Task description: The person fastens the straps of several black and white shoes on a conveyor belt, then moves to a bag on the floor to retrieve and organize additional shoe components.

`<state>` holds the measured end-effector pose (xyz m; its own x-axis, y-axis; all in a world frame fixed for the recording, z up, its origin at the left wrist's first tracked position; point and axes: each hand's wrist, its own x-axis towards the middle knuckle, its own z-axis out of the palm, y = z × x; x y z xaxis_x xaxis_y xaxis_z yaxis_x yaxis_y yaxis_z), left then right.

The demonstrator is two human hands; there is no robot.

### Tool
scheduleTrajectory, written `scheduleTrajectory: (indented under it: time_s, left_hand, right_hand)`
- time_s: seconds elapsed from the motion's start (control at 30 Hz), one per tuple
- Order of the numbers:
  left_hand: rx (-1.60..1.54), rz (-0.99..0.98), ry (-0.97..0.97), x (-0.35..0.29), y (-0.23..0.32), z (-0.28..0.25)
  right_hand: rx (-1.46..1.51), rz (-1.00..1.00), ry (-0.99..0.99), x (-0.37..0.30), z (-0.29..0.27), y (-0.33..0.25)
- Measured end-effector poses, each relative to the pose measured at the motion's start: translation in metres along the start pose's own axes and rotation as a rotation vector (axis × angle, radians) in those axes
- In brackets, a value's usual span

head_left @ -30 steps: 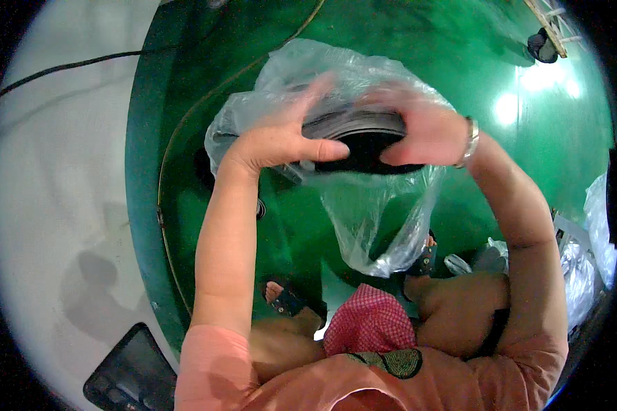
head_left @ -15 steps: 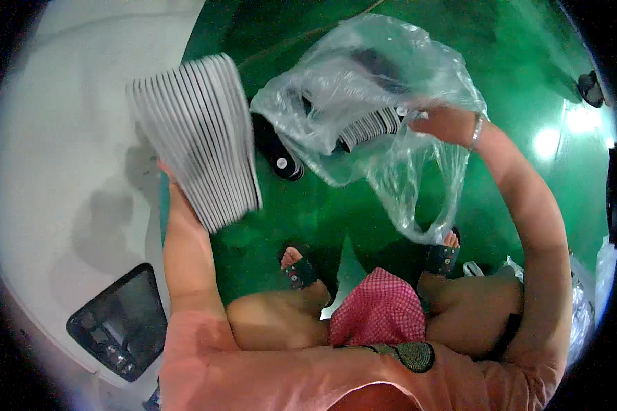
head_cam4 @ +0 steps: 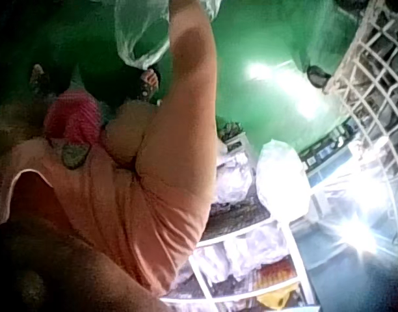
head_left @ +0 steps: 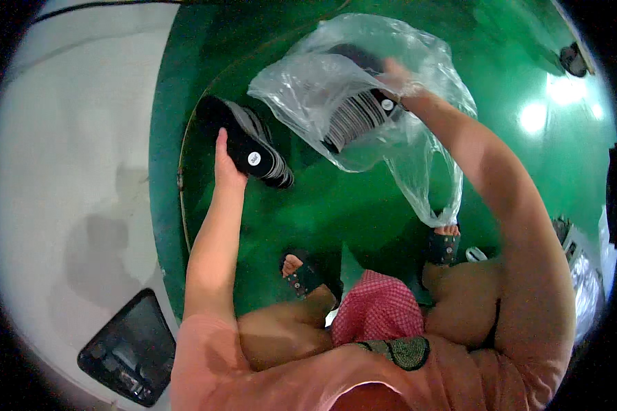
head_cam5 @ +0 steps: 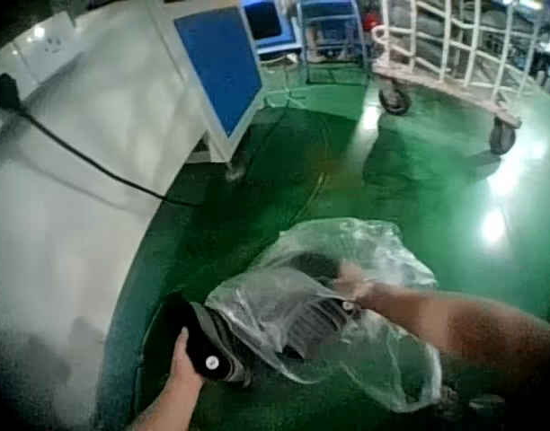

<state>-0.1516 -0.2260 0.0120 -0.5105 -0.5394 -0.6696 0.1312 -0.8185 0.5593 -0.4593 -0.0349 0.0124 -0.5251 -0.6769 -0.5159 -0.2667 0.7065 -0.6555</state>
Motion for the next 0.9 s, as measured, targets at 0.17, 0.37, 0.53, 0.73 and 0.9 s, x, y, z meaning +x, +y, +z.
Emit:
scheduleTrajectory:
  time_s: [0.17,0.37,0.53,0.73,0.9]
  left_hand:
    - [0.095,0.000,0.106,-0.012,-0.004,-0.004]
    - [0.796,0.616,0.554,-0.010,0.005,0.007]
    - [1.265,1.131,-0.441,-0.076,-0.008,0.139]
    - [1.801,1.087,-0.732,-0.067,-0.073,0.173]
    - [2.086,0.888,-1.118,-0.056,-0.100,0.163]
  right_hand:
    - [0.013,0.062,0.131,0.017,0.007,0.035]
    - [-0.330,0.259,-0.134,0.014,0.006,0.034]
    - [-0.165,0.158,-0.101,0.010,0.016,0.048]
    - [-0.175,0.124,0.211,0.003,0.031,0.031]
    - [-0.207,-0.130,0.165,0.009,0.060,0.032]
